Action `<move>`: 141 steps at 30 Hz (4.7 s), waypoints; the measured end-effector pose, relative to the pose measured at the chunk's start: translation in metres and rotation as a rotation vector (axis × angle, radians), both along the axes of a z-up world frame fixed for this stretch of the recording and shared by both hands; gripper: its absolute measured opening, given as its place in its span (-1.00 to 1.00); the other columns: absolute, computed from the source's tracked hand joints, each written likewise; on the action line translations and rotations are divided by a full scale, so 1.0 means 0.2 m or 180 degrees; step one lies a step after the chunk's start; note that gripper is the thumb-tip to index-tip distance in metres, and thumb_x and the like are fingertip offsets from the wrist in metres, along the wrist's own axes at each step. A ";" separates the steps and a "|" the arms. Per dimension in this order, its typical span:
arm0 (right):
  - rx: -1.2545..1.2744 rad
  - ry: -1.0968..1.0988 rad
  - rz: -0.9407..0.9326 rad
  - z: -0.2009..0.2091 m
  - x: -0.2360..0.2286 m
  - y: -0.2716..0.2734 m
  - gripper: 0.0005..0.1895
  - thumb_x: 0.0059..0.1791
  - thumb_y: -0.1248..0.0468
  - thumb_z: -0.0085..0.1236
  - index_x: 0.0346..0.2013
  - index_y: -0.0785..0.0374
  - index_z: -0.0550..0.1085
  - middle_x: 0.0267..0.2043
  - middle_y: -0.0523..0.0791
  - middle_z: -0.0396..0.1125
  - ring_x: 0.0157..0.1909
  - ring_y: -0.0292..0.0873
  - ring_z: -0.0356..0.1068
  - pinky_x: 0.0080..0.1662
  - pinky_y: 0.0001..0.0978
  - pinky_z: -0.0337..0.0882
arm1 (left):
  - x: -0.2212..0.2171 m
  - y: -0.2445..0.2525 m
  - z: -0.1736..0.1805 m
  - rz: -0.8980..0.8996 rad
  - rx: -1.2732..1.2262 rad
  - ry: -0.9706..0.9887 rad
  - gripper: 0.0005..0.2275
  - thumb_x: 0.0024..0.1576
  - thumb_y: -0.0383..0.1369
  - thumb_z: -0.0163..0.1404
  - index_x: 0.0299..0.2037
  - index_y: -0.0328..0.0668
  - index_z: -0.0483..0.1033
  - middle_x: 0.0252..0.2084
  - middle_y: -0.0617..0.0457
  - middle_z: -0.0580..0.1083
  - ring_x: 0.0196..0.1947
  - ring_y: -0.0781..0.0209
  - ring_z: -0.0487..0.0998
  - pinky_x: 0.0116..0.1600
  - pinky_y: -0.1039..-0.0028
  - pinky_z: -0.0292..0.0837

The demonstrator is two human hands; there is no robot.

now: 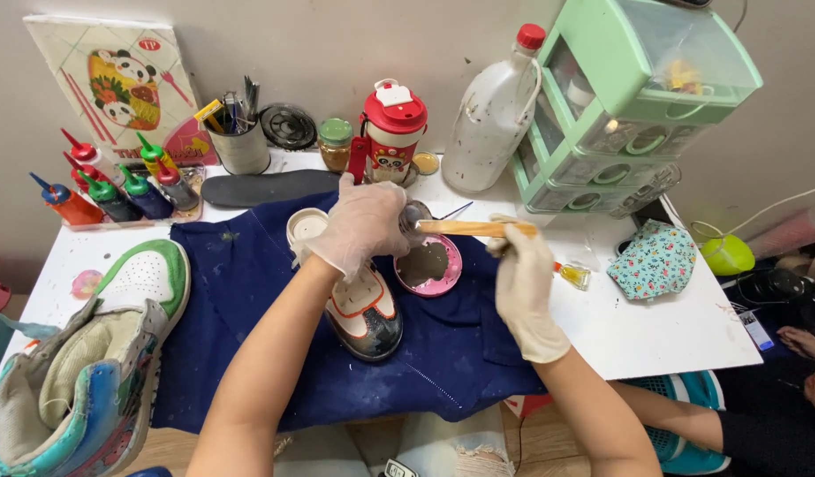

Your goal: The person mixes a dark liquid and a yellow powder in a small pink bowl using a wooden stick. They repeatedly stir the mixture to combine the ingredients while wearing gloves.

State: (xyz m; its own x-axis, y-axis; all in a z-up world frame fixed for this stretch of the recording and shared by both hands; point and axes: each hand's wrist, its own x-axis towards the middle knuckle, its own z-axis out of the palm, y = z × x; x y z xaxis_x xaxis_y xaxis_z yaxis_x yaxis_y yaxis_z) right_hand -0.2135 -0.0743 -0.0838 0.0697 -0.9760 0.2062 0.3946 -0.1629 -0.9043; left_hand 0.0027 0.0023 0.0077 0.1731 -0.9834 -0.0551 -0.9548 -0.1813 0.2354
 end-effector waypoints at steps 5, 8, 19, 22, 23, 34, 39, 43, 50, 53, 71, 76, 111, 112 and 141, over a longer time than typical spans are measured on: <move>-0.1491 0.0948 -0.0609 0.04 -0.10 0.21 -0.92 0.02 0.47 0.12 -0.23 0.35 0.55 -0.51 -0.05 0.40 -0.39 -0.16 0.43 -0.15 -0.40 0.40 | 0.09 -0.03 -0.06 0.0082 -0.0138 0.0137 -0.57 -0.03 -0.09 0.12 0.01 -0.06 0.63 -0.10 0.02 0.61 0.02 -0.03 0.63 0.46 -0.24 -0.06; -0.2761 0.1652 -0.0683 -0.04 -0.15 0.20 -0.86 -0.05 0.52 0.26 -0.27 0.25 0.61 -0.40 -0.11 0.49 -0.32 -0.09 0.46 -0.11 -0.34 0.46 | 0.08 0.01 -0.02 0.0172 -0.0217 0.0250 -0.56 -0.06 -0.15 0.11 0.03 -0.07 0.63 -0.11 0.01 0.62 0.01 -0.04 0.63 0.47 -0.24 -0.08; -0.3046 0.2385 -0.0827 -0.05 -0.16 0.07 -0.80 0.01 0.44 0.28 -0.12 0.14 0.64 -0.39 -0.17 0.38 -0.34 -0.09 0.45 -0.17 -0.27 0.50 | 0.12 0.04 0.02 0.0275 -0.0308 0.0405 -0.49 -0.12 -0.17 0.14 0.10 -0.01 0.61 -0.09 0.02 0.61 0.00 -0.03 0.64 0.49 -0.16 -0.05; -0.1371 0.1621 -0.1003 -0.06 -0.02 -0.15 -0.91 0.04 0.42 0.23 -0.16 0.27 0.60 -0.39 -0.01 0.49 -0.35 -0.20 0.49 -0.21 -0.29 0.51 | 0.15 0.02 0.01 0.0439 -0.0136 0.0551 -0.52 -0.19 -0.13 0.20 0.01 0.07 0.65 -0.11 0.04 0.63 0.03 -0.03 0.64 0.54 -0.01 -0.08; -0.1240 0.1349 -0.0881 -0.01 0.07 -0.19 -0.86 0.04 0.46 0.20 -0.12 0.29 0.61 -0.37 0.02 0.51 -0.35 -0.19 0.51 -0.21 -0.33 0.54 | 0.16 0.02 0.00 0.0450 -0.0100 0.0565 -0.50 -0.18 -0.10 0.20 0.03 0.06 0.65 -0.08 0.04 0.62 0.05 -0.03 0.63 0.55 -0.01 -0.08; -0.2037 0.2305 -0.1464 -0.33 0.49 -0.68 -0.74 -0.05 0.35 0.33 -0.13 -0.06 0.70 -0.20 -0.18 0.59 -0.14 -0.03 0.57 -0.02 -0.23 0.52 | 0.19 0.01 0.02 0.0282 0.0045 0.0637 -0.37 -0.21 -0.05 0.22 0.15 0.01 0.58 0.05 0.00 0.60 0.14 -0.04 0.60 0.55 0.01 -0.10; -0.1678 0.2257 -0.1337 -0.36 0.48 -0.70 -0.75 -0.04 0.33 0.30 -0.13 -0.06 0.69 -0.43 -0.16 0.55 -0.28 -0.08 0.55 -0.10 -0.29 0.52 | 0.18 0.03 0.12 0.0382 0.0190 0.0690 -0.45 -0.10 0.01 0.11 0.12 0.07 0.57 0.04 0.05 0.59 0.17 0.02 0.58 0.56 0.06 -0.09; -0.1368 0.1995 -0.1005 -0.30 0.49 -0.62 -0.75 -0.01 0.39 0.23 -0.10 0.05 0.68 -0.39 -0.03 0.55 -0.31 -0.07 0.58 -0.14 -0.34 0.54 | 0.23 0.00 0.06 0.0417 0.0266 0.0614 -0.44 -0.12 0.02 0.13 0.12 0.09 0.58 0.04 0.05 0.60 0.18 0.05 0.57 0.56 0.08 -0.09; -0.1695 0.2229 -0.1305 -0.37 0.49 -0.68 -0.72 -0.05 0.30 0.34 -0.09 -0.15 0.69 -0.41 -0.23 0.57 -0.27 -0.11 0.56 -0.08 -0.33 0.49 | 0.23 0.01 0.08 0.0569 0.0218 0.0623 -0.41 -0.17 0.04 0.16 0.13 0.16 0.58 0.03 0.07 0.61 0.16 0.08 0.59 0.55 0.15 -0.08; -0.1854 0.2393 -0.1356 -0.43 0.51 -0.72 -0.74 -0.07 0.25 0.39 -0.13 -0.19 0.69 -0.37 -0.27 0.57 -0.26 -0.14 0.54 -0.06 -0.36 0.47 | 0.24 0.00 0.08 0.0576 0.0226 0.0658 -0.38 -0.18 0.05 0.19 0.15 0.13 0.57 0.06 0.05 0.61 0.18 0.07 0.58 0.56 0.14 -0.09; -0.2648 0.2494 -0.1684 -0.47 0.49 -0.75 -0.74 -0.05 0.33 0.33 -0.11 -0.08 0.65 -0.36 -0.20 0.38 -0.30 -0.06 0.39 -0.08 -0.28 0.41 | 0.25 -0.03 0.05 0.0629 0.0284 0.0615 -0.37 -0.16 0.11 0.16 0.15 0.16 0.55 0.07 0.09 0.60 0.19 0.09 0.57 0.57 0.16 -0.11; -0.2736 0.2608 -0.1617 -0.51 0.49 -0.77 -0.76 -0.04 0.31 0.34 -0.13 -0.09 0.63 -0.33 -0.22 0.36 -0.27 -0.08 0.39 -0.10 -0.27 0.41 | 0.24 0.02 0.08 0.0658 0.0299 0.0567 -0.35 -0.19 0.11 0.18 0.17 0.16 0.54 0.07 0.10 0.60 0.19 0.10 0.57 0.58 0.16 -0.11; -0.1891 0.1002 -0.0742 0.23 0.12 -0.13 -0.89 0.05 0.47 0.11 -0.24 0.34 0.59 -0.47 -0.06 0.42 -0.55 -0.26 0.35 -0.31 -0.43 0.46 | 0.17 -0.01 0.09 0.0334 0.0115 0.0462 -0.52 -0.09 -0.12 0.09 0.10 0.14 0.61 0.03 0.08 0.61 0.16 0.05 0.59 0.53 0.03 -0.07; -0.1894 0.1019 -0.0719 0.18 0.14 -0.13 -0.89 0.05 0.47 0.11 -0.24 0.34 0.59 -0.47 -0.06 0.42 -0.55 -0.26 0.35 -0.31 -0.43 0.46 | 0.17 -0.02 0.07 0.0350 0.0117 0.0485 -0.52 -0.09 -0.12 0.09 0.10 0.14 0.61 0.03 0.08 0.61 0.16 0.05 0.59 0.53 0.03 -0.07; -0.0128 0.1088 -0.0672 -0.13 0.09 -0.32 -0.89 0.08 0.31 0.08 -0.23 0.22 0.57 -0.68 -0.19 0.28 -0.55 -0.36 0.27 -0.38 -0.63 0.17 | 0.09 -0.06 0.02 0.0269 0.0307 0.0356 -0.55 0.02 -0.13 -0.10 0.00 -0.23 0.61 -0.04 -0.07 0.61 0.07 -0.10 0.62 0.48 -0.19 -0.03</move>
State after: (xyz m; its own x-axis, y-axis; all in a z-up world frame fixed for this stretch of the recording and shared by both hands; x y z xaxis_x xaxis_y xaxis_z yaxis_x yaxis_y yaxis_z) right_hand -0.1956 -0.1378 -0.1104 -0.0602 -0.9678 0.2442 0.0263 -0.2461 -0.9689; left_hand 0.0213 -0.0102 0.0111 0.2425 -0.9548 -0.1719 -0.9041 -0.2867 0.3170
